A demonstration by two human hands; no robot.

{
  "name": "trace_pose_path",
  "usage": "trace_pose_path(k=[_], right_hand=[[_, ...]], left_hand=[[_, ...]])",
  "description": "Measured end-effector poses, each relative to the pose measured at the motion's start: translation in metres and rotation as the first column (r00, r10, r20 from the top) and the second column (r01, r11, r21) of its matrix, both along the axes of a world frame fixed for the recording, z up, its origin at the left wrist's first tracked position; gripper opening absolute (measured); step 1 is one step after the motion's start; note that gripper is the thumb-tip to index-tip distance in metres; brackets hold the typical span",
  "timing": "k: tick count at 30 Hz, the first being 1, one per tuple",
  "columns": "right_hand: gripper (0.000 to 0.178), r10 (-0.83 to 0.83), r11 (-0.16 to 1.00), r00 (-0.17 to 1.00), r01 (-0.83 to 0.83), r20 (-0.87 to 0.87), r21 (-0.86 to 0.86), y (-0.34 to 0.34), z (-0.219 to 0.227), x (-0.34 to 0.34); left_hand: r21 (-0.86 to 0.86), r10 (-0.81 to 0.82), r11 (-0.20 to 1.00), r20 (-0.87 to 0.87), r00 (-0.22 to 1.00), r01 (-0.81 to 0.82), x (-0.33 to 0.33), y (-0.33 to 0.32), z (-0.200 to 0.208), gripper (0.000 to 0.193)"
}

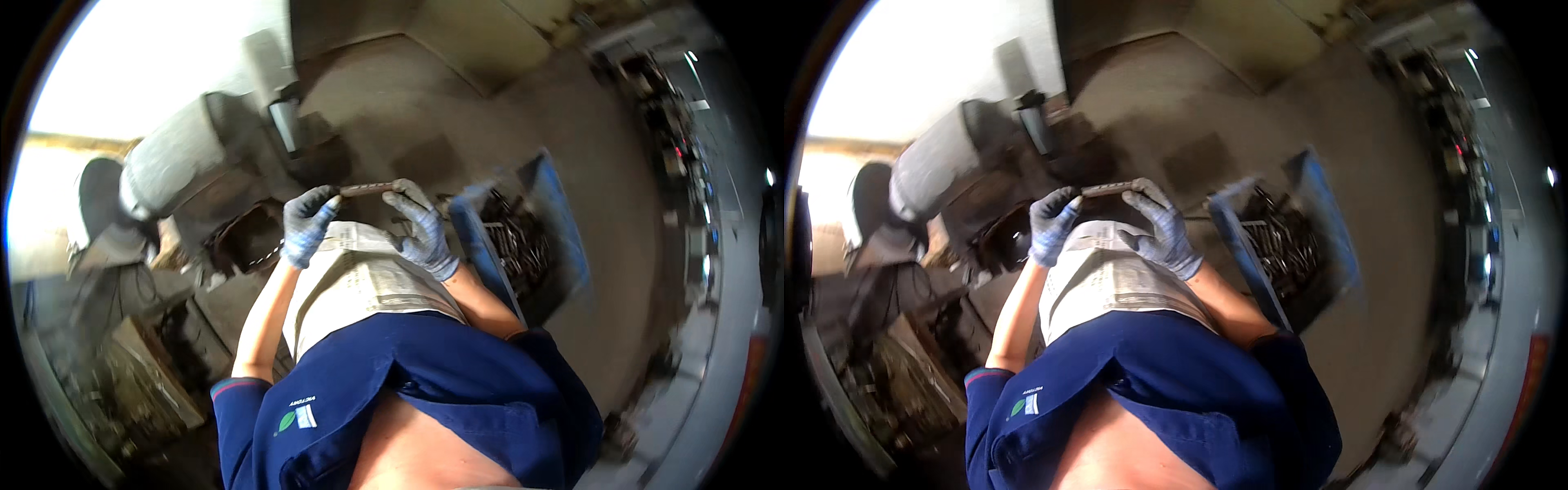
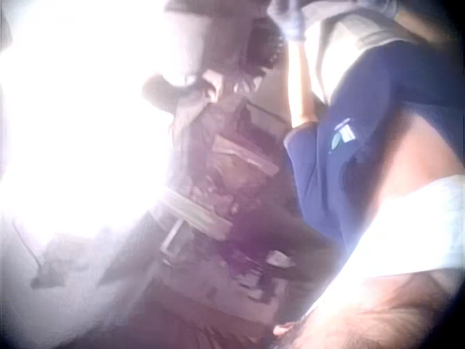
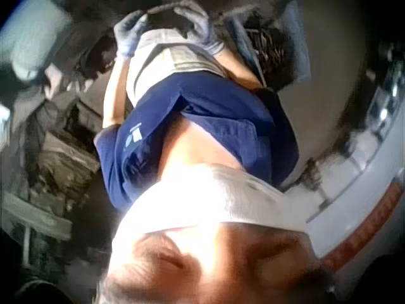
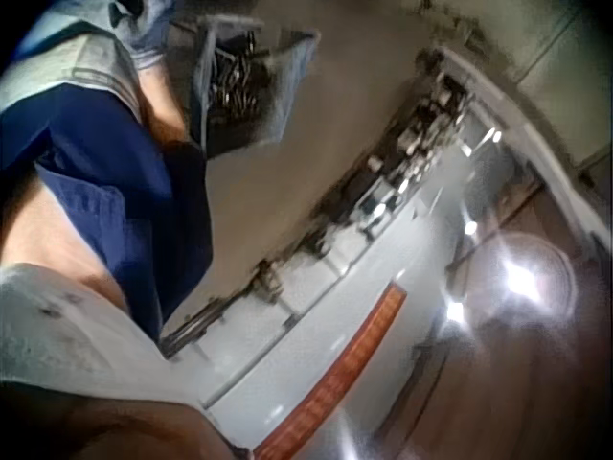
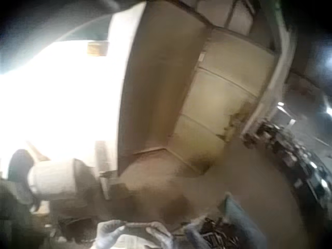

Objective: The person holds small metal tubes and presses them against a rotating bench grinder wheel to smooth the ends, repeating this for multiple pieces from a bin.

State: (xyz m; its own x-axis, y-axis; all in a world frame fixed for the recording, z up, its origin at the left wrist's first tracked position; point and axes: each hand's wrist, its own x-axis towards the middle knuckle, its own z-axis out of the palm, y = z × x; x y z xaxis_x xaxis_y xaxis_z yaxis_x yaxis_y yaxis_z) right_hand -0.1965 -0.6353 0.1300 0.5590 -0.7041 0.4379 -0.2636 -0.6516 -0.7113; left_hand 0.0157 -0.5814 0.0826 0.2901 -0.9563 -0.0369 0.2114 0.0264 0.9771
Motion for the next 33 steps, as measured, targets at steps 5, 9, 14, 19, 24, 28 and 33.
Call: trace_pose_path(k=[5, 9, 14, 19, 24, 28, 33], right_hand=[[0.060, -0.151, 0.978, 0.976, 0.170, -0.156, 0.117, 0.013, 0.023, -0.083], [0.031, -0.463, 0.874, 0.831, 0.486, -0.309, -0.001, 0.021, 0.015, -0.173], [0.031, -0.623, 0.780, 0.664, 0.484, -0.413, -0.398, 0.004, -0.018, -0.238], [0.025, -0.076, 0.899, 0.996, 0.046, 0.051, 0.435, -0.022, -0.045, -0.109], [0.020, 0.405, 0.819, 0.914, -0.373, 0.021, 0.435, -0.018, -0.078, -0.012], [0.020, 0.547, 0.700, 0.837, -0.476, 0.028, 0.533, 0.001, -0.068, 0.011], [0.017, 0.685, 0.648, 0.725, -0.560, -0.074, 0.516, 0.001, -0.051, 0.039]], left_hand=[[0.113, -0.153, 0.981, -0.069, 0.986, 0.160, -0.017, 0.005, -0.021, 0.015], [0.213, 0.001, 0.977, -0.004, 1.000, 0.000, 0.000, 0.034, -0.012, 0.018], [0.342, 0.210, 0.905, 0.159, 0.965, -0.253, 0.028, 0.091, -0.028, 0.020], [0.378, 0.536, 0.776, 0.028, 0.844, -0.505, 0.027, 0.164, -0.045, 0.014], [0.312, 0.763, 0.502, 0.280, 0.583, -0.807, 0.017, 0.284, -0.058, 0.013], [0.264, 0.927, 0.144, 0.302, 0.224, -0.954, -0.023, 0.420, -0.046, 0.016], [0.300, 0.876, -0.321, 0.455, -0.161, -0.898, -0.099, 0.586, -0.082, 0.011]])
